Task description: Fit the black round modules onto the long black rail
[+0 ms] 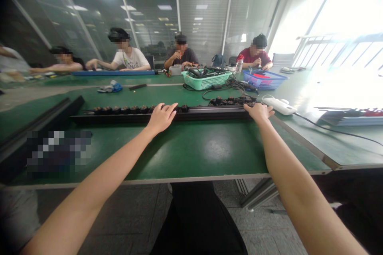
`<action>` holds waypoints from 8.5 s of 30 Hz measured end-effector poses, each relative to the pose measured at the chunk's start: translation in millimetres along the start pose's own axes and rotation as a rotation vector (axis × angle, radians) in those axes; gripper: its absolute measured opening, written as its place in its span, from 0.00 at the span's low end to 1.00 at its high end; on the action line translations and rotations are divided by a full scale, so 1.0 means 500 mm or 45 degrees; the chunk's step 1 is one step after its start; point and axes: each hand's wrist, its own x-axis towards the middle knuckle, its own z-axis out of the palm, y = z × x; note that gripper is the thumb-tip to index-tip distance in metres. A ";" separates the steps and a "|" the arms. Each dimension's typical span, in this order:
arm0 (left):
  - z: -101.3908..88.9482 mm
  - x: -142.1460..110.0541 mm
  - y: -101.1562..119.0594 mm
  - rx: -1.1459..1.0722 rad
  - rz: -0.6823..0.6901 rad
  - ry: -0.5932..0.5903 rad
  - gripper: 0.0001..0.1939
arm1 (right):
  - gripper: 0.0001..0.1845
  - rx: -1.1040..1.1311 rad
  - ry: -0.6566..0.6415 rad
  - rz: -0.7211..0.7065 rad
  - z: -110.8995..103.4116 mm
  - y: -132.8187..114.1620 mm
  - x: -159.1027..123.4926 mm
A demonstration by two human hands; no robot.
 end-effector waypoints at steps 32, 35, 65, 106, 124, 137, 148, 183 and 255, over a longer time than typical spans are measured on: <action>0.000 0.001 -0.001 0.006 0.004 -0.006 0.28 | 0.33 0.029 -0.029 0.144 -0.011 0.039 0.043; 0.000 0.001 -0.001 0.008 0.007 -0.007 0.28 | 0.35 0.045 -0.065 0.173 -0.017 0.035 0.039; -0.001 0.001 -0.002 0.002 0.002 -0.006 0.28 | 0.26 0.218 0.293 0.114 -0.018 0.090 0.065; -0.010 -0.011 -0.003 0.022 0.016 0.021 0.26 | 0.24 -0.123 -0.100 -1.188 0.023 -0.440 -0.259; -0.005 -0.006 -0.012 0.003 0.044 0.037 0.26 | 0.21 0.520 -0.149 -1.397 0.102 -0.397 -0.334; -0.002 -0.007 -0.012 0.008 0.059 0.048 0.26 | 0.22 0.444 -0.093 -1.337 0.095 -0.400 -0.343; -0.001 -0.006 -0.014 0.005 0.063 0.043 0.26 | 0.21 0.474 -0.087 -1.334 0.094 -0.391 -0.342; -0.013 -0.006 -0.005 0.054 0.039 -0.004 0.27 | 0.20 0.578 -0.023 -1.464 0.108 -0.359 -0.306; -0.007 -0.003 -0.011 0.010 0.075 0.011 0.27 | 0.15 0.339 0.003 -1.106 0.075 -0.362 -0.322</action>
